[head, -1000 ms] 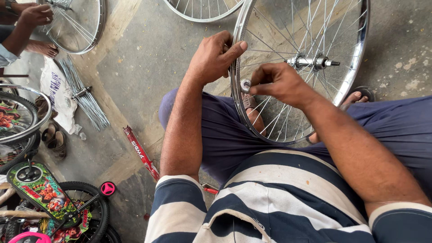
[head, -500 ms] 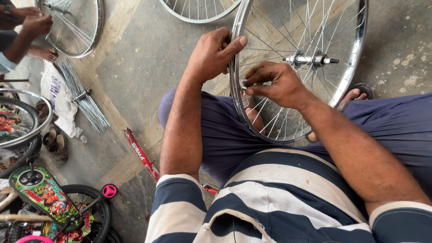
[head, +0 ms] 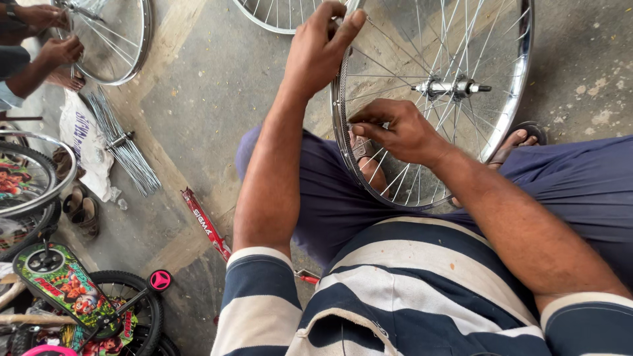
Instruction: The person sits on the floor and uses a spoke wrench to tighten the nipples on a bicycle wheel rim. They rotate the wheel to access different spokes and continue adjusting the tension throughout the clip.
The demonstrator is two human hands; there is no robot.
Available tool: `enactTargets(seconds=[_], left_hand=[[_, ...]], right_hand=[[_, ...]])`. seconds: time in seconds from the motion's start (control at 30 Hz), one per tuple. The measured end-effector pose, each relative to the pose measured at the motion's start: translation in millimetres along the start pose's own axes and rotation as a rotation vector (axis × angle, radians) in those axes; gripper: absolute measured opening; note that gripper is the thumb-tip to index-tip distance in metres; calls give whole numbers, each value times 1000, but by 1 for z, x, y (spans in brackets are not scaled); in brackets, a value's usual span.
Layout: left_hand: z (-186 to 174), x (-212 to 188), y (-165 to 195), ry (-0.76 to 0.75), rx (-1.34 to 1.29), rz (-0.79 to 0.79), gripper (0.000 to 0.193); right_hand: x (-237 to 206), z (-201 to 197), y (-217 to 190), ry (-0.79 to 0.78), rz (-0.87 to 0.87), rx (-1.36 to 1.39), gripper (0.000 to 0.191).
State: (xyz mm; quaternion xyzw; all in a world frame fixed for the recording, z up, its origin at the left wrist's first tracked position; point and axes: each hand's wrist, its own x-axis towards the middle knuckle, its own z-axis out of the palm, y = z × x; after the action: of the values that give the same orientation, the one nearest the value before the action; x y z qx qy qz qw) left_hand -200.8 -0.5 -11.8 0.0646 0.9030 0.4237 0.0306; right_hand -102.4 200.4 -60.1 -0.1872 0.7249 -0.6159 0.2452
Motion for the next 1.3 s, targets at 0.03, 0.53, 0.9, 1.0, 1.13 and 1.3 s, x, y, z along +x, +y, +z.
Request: enactTargets(seconds=[0.03,0.53,0.9,1.0,1.13,1.3], left_hand=[[1,1,0,6,59,22,49],[-28,-41,10,-284,39,-250,44],[-24,-37,9,-324,35,-261,45],[-25,-37,8,-299,-14,-215,46],[-25,-36,8,-296,9,-247,47],[-24,-34,12,-296,43,-246,49]], right_hand=[[0,0,-1,-6,-1,-20,35],[9,5,-6,125,-135,-157,19],[13,16,-9,103,44,-312,37],[13,18,-4,66,4,-356,39],[7,-3,-3,27,-163,209,32],[15,7,-14,52,152,-200,42]])
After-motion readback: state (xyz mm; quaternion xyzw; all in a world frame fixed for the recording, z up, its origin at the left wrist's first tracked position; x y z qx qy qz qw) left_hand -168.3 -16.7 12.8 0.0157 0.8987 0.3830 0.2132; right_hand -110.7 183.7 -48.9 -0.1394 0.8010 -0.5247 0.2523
